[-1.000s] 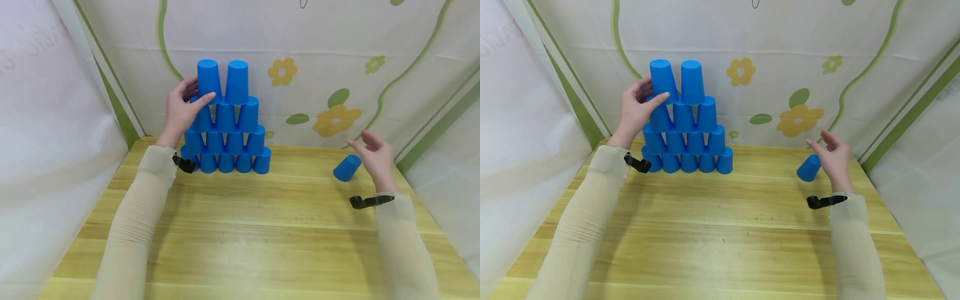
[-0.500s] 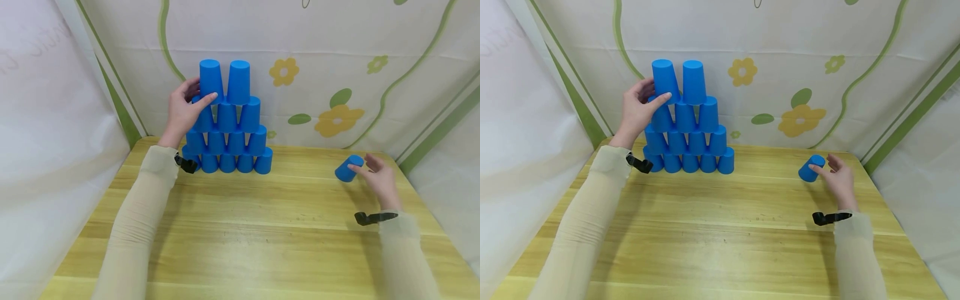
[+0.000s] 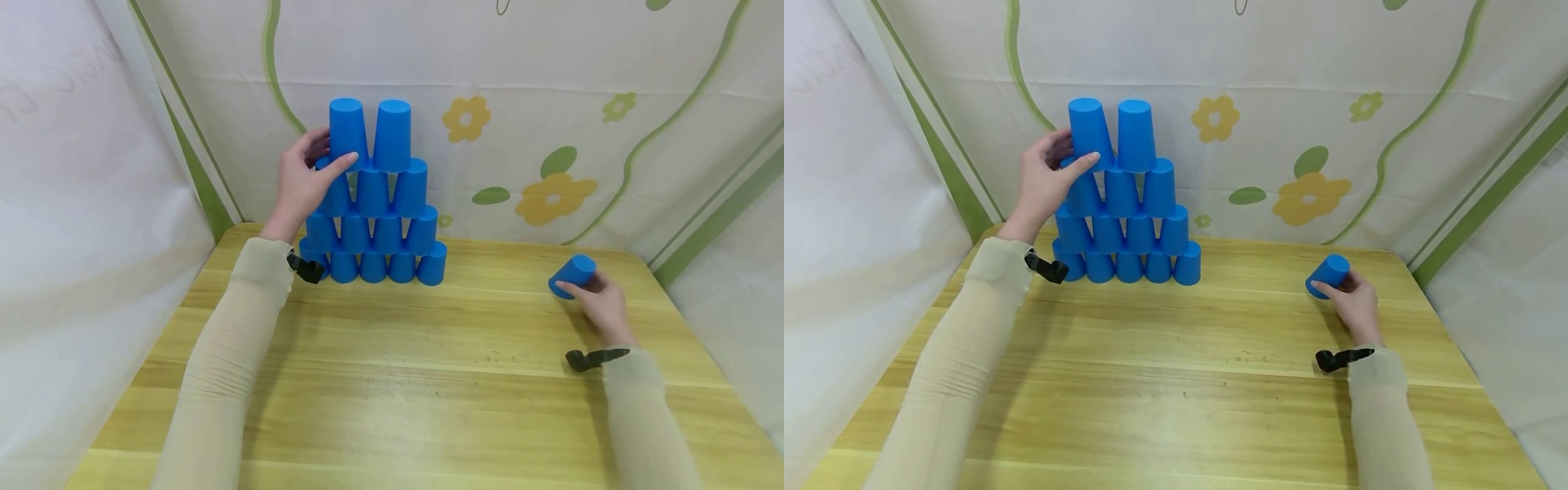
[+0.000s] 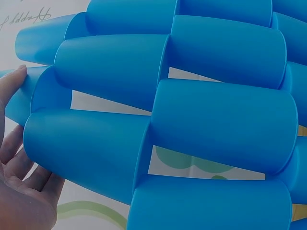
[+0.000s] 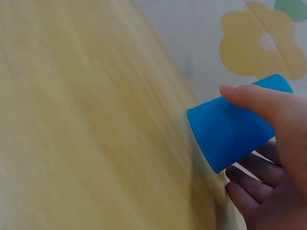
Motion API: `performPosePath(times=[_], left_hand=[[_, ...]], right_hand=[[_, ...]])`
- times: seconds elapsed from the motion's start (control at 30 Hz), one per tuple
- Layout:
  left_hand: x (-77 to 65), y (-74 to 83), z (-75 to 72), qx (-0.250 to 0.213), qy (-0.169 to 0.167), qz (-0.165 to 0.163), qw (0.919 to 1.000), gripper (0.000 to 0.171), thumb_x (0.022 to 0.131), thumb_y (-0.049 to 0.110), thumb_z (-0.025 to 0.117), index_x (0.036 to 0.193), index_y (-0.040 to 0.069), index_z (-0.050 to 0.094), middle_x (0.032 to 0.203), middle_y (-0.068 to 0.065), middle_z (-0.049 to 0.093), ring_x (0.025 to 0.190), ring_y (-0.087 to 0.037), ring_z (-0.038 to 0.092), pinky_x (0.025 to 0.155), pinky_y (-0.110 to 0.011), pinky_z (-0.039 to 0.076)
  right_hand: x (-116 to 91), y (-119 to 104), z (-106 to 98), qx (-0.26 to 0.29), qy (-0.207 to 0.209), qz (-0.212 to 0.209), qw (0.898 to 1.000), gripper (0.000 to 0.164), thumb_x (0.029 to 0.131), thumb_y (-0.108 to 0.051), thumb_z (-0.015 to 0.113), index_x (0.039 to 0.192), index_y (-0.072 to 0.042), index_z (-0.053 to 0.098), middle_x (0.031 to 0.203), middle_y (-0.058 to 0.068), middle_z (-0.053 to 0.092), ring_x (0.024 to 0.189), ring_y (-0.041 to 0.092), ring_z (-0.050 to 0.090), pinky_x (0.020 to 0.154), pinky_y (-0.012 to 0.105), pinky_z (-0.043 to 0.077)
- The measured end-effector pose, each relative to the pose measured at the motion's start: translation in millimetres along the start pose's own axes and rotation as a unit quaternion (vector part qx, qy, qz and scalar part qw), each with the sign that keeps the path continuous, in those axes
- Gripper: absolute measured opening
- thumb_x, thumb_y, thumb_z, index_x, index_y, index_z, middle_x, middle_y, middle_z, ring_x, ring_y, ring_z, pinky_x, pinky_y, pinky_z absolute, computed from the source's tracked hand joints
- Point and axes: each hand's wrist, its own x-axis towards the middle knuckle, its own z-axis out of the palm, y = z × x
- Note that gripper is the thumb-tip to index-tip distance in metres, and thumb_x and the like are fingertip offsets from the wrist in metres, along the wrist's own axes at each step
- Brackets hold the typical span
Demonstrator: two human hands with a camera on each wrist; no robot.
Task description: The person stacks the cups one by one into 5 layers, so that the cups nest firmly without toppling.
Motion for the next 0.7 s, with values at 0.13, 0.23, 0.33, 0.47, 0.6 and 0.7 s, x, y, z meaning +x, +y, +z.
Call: performPosePath(times=[0.13,0.23,0.33,0.47,0.6,0.7], left_hand=[[0.5,-0.7,0.0,0.002,0.000,0.000,1.0000,0.064,0.092,0.040,0.077,0.146,0.016,0.055,0.143,0.002,0.059,0.128,-0.013,0.055,0.109,-0.032,0.041],[0.3,-0.3,0.0,0.003,-0.002,0.000,1.0000,0.064,0.092,0.041,0.077,0.147,0.016,0.054,0.143,0.002,0.059,0.129,-0.013,0.055,0.109,-0.032,0.041],[-0.4,0.4,0.0,0.003,-0.004,-0.001,1.0000,0.064,0.092,0.041,0.077,0.146,0.017,0.054,0.143,0.003,0.059,0.129,-0.013,0.055,0.109,-0.032,0.041],[-1.2,0.8,0.2,0.004,-0.004,-0.001,1.0000,0.064,0.092,0.042,0.077,0.146,0.016,0.055,0.142,0.003,0.059,0.128,-0.013,0.055,0.109,-0.033,0.041],[-1.1,0.6,0.2,0.003,-0.003,0.000,1.0000,0.064,0.092,0.042,0.076,0.146,0.016,0.055,0.142,0.002,0.059,0.128,-0.013,0.055,0.109,-0.032,0.041],[-0.8,0.0,-0.2,0.001,-0.003,0.001,1.0000,0.064,0.092,0.042,0.076,0.146,0.015,0.055,0.142,0.002,0.059,0.128,-0.013,0.054,0.109,-0.032,0.041]], right_hand=[[0,1,2,0.023,0.003,0.016,1.000,0.089,0.091,-0.047,0.075,0.156,0.000,0.035,0.147,0.026,0.048,0.130,0.037,0.048,0.109,0.047,0.042],[1,2,2,0.033,0.005,0.021,0.999,0.089,0.092,-0.047,0.075,0.156,0.000,0.035,0.149,0.026,0.046,0.134,0.041,0.045,0.112,0.052,0.037],[1,2,2,0.035,0.009,0.027,0.999,0.089,0.091,-0.047,0.074,0.157,-0.001,0.035,0.150,0.025,0.046,0.135,0.039,0.045,0.113,0.049,0.037],[3,-2,1,0.035,0.023,0.031,0.999,0.088,0.090,-0.051,0.075,0.156,-0.006,0.039,0.147,0.020,0.050,0.131,0.027,0.050,0.108,0.036,0.042],[4,-20,-4,0.044,0.042,0.012,0.998,0.081,0.090,-0.049,0.075,0.154,-0.010,0.045,0.143,0.015,0.054,0.124,0.017,0.053,0.100,0.027,0.045],[2,-42,-9,0.046,0.059,-0.013,0.997,0.073,0.091,-0.044,0.077,0.151,-0.013,0.050,0.140,0.011,0.057,0.121,0.014,0.055,0.096,0.023,0.047]])
